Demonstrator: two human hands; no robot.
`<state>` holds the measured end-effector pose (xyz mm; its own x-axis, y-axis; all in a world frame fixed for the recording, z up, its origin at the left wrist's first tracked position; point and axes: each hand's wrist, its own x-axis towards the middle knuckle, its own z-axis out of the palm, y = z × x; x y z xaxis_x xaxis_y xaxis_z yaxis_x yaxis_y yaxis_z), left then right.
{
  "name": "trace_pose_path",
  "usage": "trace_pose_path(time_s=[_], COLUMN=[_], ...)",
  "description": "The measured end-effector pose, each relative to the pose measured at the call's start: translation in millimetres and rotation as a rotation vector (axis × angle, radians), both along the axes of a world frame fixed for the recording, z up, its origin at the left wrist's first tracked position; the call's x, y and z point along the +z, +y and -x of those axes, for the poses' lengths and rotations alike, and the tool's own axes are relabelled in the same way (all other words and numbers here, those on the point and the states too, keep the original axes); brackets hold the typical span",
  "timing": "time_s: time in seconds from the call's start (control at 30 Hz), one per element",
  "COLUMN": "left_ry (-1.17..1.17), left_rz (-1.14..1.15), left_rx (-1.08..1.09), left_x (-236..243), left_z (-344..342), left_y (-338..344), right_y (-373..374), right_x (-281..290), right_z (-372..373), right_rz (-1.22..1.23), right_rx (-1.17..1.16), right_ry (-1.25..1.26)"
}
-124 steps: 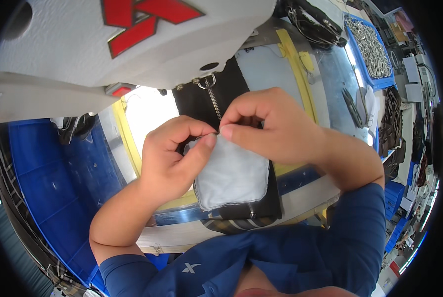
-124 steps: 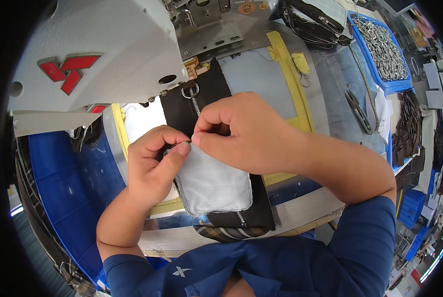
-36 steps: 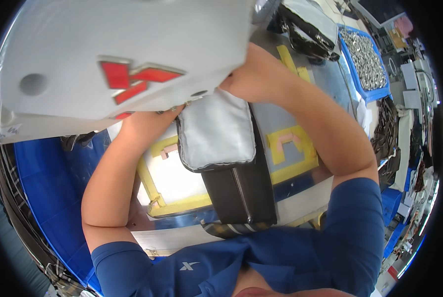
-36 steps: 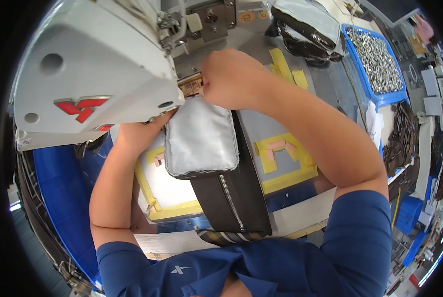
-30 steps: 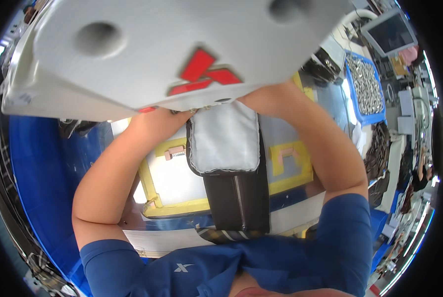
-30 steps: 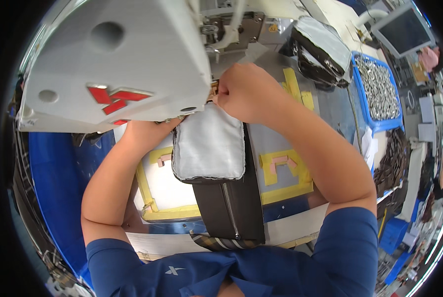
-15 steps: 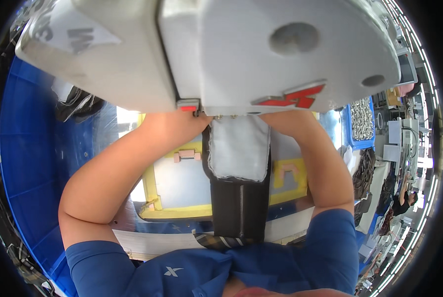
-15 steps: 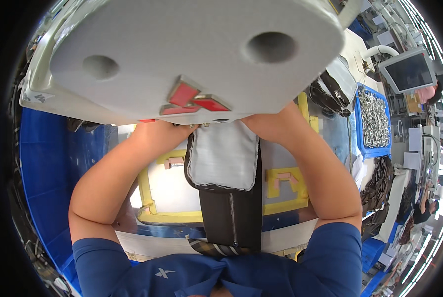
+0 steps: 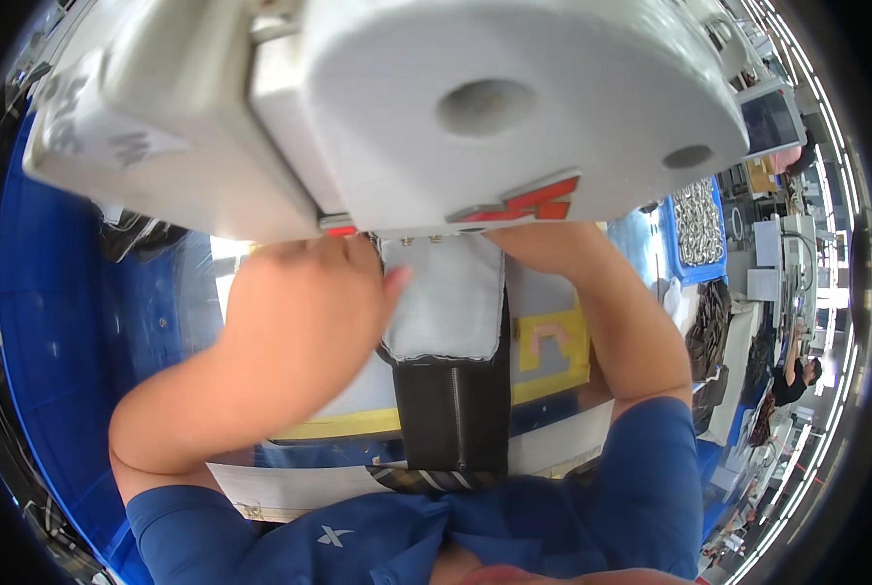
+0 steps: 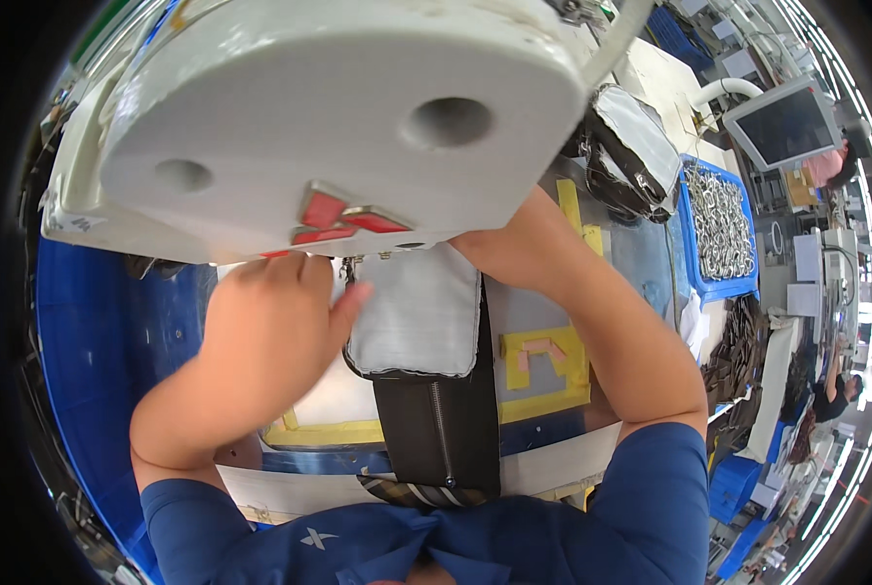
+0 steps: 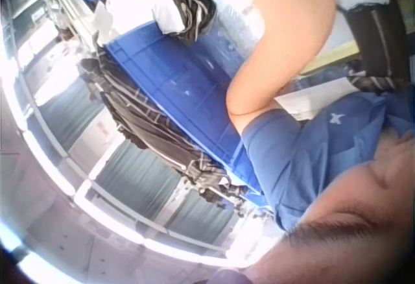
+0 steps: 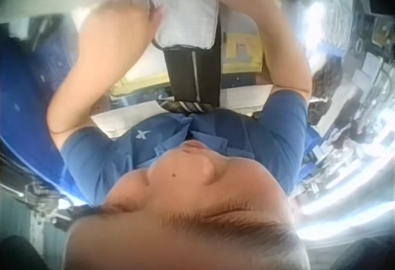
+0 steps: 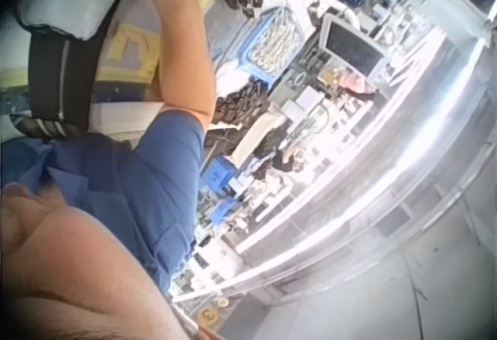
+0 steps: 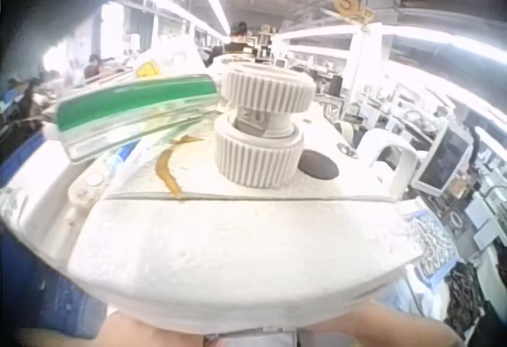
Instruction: The person sews zippers onto small fabric pouches using an industrial sewing machine. They repeatedly align the zipper, stitch along its length, trim threads, and flip the pouch to sew the opposite side. The finished pouches are placed into a blue bin.
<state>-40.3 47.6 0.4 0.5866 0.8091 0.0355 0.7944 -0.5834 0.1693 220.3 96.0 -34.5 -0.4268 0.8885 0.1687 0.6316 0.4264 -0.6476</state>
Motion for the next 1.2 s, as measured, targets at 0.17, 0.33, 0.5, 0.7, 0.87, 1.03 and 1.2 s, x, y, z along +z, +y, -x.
trace_pose_path(time_s=[0.17, 0.33, 0.5, 0.7, 0.87, 1.03, 1.2], left_ry=[-0.331, -0.180, -0.115, -0.045, -0.081, -0.079, -0.047], left_rz=[0.028, 0.115, 0.113, -0.100, -0.043, -0.018, 0.029], left_rx=[-0.361, -0.402, -0.433, -0.479, -0.473, -0.442, -0.400], left_x=[-16.1, -22.7, -21.9, -36.0, -35.0, -27.8, -18.8], left_z=[-15.3, -18.2, -17.5, -18.1, -15.4, -14.2, -9.6], left_y=[-7.0, -8.1, -8.1, -10.8, -10.5, -10.5, -11.2], right_y=[-1.6, -1.1, -6.4, -3.4, -0.4, 4.9, -2.1], right_x=[7.5, 2.6, 8.8, 1.1, -5.8, -16.8, -32.2], right_z=[5.0, 2.0, 5.6, 5.5, 5.2, 2.1, 10.4], right_rz=[0.027, -0.002, 0.019, 0.110, -0.002, -0.060, 0.049], right_rx=[-0.053, -0.052, -0.081, -0.126, -0.050, 0.007, -0.121], right_ry=[-0.118, -0.221, -0.243, -0.113, -0.139, -0.300, -0.388])
